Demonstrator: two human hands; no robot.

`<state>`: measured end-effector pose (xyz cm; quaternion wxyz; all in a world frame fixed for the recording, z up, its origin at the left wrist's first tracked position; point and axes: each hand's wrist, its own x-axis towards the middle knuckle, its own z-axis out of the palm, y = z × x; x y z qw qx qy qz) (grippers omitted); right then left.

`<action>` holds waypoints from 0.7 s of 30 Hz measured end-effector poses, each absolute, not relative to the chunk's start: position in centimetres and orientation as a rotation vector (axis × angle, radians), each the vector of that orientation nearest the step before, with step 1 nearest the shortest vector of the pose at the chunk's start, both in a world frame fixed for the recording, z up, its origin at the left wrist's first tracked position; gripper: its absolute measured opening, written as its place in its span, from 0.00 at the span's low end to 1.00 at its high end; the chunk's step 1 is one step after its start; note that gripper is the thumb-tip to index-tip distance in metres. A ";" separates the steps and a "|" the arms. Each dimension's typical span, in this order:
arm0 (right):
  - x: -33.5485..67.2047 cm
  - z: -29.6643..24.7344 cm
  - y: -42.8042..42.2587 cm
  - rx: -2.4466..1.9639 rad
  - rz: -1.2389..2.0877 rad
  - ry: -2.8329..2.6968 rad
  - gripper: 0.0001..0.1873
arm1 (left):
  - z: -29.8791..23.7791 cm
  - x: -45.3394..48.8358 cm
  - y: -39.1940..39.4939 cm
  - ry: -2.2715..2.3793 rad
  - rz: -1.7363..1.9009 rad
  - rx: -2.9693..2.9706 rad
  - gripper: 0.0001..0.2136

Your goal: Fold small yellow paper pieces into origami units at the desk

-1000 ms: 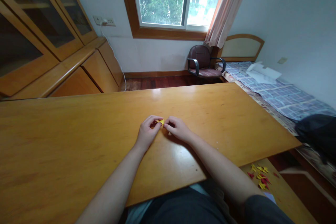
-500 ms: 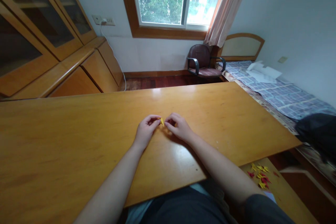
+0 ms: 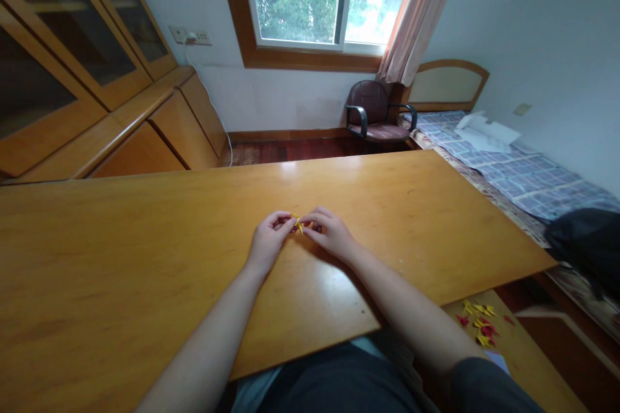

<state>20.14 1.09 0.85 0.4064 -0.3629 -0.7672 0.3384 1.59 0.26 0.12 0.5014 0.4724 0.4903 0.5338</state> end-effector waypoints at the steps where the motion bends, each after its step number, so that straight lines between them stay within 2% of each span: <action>1: 20.1 0.8 1.1 -0.919 0.849 -1.942 0.09 | 0.1 1.6 0.2 1.191 1.286 1.165 0.18; 21: 19.9 1.3 0.8 -1.000 0.754 -1.880 0.09 | 0.8 2.1 -0.1 1.175 1.319 1.289 0.14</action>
